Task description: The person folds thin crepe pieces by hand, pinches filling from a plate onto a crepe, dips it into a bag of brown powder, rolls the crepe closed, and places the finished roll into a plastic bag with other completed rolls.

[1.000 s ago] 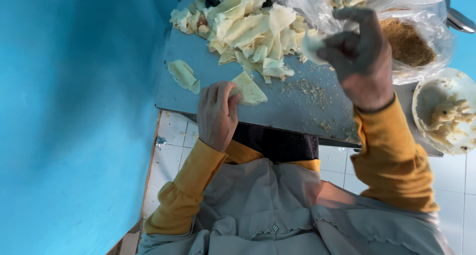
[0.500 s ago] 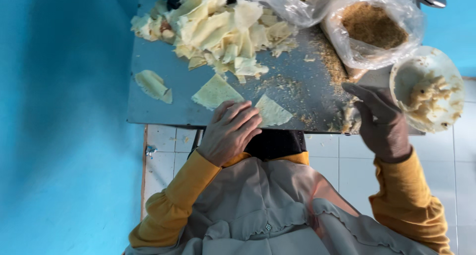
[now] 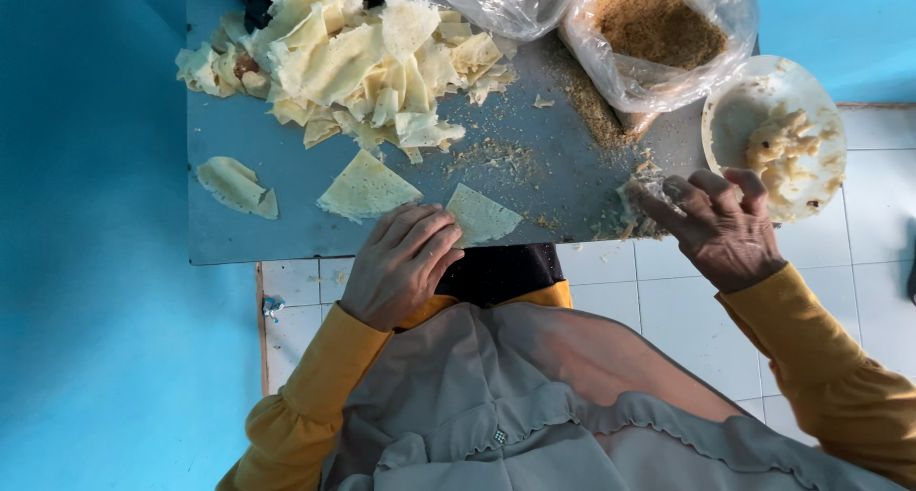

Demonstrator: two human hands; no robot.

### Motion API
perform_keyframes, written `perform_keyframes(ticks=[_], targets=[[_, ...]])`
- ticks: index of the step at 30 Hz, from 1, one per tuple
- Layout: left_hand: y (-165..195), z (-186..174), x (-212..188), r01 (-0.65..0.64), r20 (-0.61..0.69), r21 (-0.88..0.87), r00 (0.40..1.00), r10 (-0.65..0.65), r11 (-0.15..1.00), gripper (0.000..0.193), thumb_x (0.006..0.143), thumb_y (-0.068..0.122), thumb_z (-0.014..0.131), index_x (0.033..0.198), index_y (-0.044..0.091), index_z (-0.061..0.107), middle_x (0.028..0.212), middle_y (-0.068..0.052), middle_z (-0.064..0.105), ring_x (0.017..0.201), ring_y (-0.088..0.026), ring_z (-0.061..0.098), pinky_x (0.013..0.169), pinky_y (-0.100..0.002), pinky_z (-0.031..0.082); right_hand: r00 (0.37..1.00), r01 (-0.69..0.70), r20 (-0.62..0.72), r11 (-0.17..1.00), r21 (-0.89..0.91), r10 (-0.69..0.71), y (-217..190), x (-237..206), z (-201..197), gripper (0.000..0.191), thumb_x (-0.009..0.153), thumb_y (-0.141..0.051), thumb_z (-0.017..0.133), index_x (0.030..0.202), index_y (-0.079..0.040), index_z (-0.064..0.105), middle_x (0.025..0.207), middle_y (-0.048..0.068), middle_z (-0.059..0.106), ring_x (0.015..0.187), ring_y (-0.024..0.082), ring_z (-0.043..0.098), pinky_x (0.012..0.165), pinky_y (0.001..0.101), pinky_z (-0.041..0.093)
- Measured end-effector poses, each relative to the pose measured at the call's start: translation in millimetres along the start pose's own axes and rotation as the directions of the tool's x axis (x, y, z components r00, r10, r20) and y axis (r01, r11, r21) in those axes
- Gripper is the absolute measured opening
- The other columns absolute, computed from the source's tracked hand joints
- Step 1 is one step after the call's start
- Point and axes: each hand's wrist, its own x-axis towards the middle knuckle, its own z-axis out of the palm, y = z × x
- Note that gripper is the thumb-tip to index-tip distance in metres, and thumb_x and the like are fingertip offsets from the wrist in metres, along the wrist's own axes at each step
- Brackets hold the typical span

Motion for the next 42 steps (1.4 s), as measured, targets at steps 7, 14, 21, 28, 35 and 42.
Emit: perform_keyframes(ticks=[7, 14, 21, 28, 35, 42], targets=[[1.6, -0.6, -2.7, -0.017, -0.019, 0.013, 1.000, 0.017, 1.000, 0.026, 0.094, 0.017, 0.076, 0.117, 0.008, 0.070, 0.122, -0.006, 0.065, 0.122, -0.026, 0.061, 0.114, -0.045, 0.048, 1.000, 0.025, 0.018, 0.995, -0.100, -0.024, 5.6, 20.5, -11.1, 0.032, 0.089, -0.011, 0.071, 0.120, -0.019, 0.072, 0.125, 0.003, 0.060, 0.126, 0.022, 0.053, 0.111, 0.0502, 0.040], [-3.6, 1.4, -7.7, -0.054, -0.026, 0.020, 0.998, 0.054, 0.998, 0.028, 0.093, 0.017, 0.078, 0.118, 0.007, 0.070, 0.120, -0.006, 0.064, 0.120, -0.026, 0.060, 0.113, -0.046, 0.048, 0.975, -0.088, -0.110, 0.786, 0.611, 0.194, -40.4, 89.0, -27.1, 0.038, 0.082, 0.012, 0.054, 0.101, -0.016, 0.072, 0.119, 0.007, 0.060, 0.114, 0.027, 0.052, 0.096, 0.0481, 0.036], [-3.6, -2.1, -12.1, -0.055, -0.013, 0.013, 0.998, 0.055, 0.998, 0.032, 0.090, 0.017, 0.079, 0.119, 0.007, 0.071, 0.120, -0.005, 0.063, 0.120, -0.024, 0.059, 0.113, -0.046, 0.047, 0.995, 0.059, -0.094, 0.662, 0.747, 0.018, -102.5, 158.1, -20.0, 0.043, 0.075, -0.020, 0.075, 0.117, -0.015, 0.071, 0.121, 0.012, 0.055, 0.115, 0.032, 0.050, 0.095, 0.0458, 0.038], [-7.7, 1.1, -14.1, -0.039, -0.044, -0.015, 0.998, 0.038, 0.999, 0.027, 0.091, 0.018, 0.078, 0.115, 0.008, 0.071, 0.119, -0.004, 0.062, 0.119, -0.024, 0.058, 0.114, -0.045, 0.047, 0.959, 0.233, -0.256, 0.854, 0.464, -0.122, -107.6, 154.6, -24.0, 0.056, 0.079, -0.031, 0.075, 0.134, -0.023, 0.069, 0.121, 0.007, 0.055, 0.121, 0.031, 0.049, 0.107, 0.0500, 0.035], [-7.6, 1.7, -15.8, -0.036, -0.029, -0.016, 0.999, 0.036, 0.999, 0.028, 0.091, 0.016, 0.078, 0.116, 0.006, 0.072, 0.118, -0.005, 0.062, 0.119, -0.024, 0.059, 0.114, -0.046, 0.047, 0.916, 0.359, -0.152, 0.927, -0.110, -0.372, -105.1, 157.4, -17.3, 0.045, 0.091, -0.022, 0.063, 0.135, -0.015, 0.070, 0.118, -0.001, 0.059, 0.124, 0.019, 0.049, 0.116, 0.0455, 0.034], [-6.7, -2.2, -14.9, -0.038, -0.051, -0.036, 0.998, 0.036, 0.999, 0.025, 0.092, 0.015, 0.077, 0.115, 0.006, 0.071, 0.117, -0.004, 0.064, 0.117, -0.023, 0.060, 0.114, -0.044, 0.047, 0.935, 0.309, -0.210, 0.947, 0.092, -0.285, -100.7, 157.9, -41.8, 0.041, 0.082, -0.018, 0.065, 0.123, -0.019, 0.072, 0.110, 0.002, 0.060, 0.115, 0.021, 0.052, 0.106, 0.0469, 0.037]])
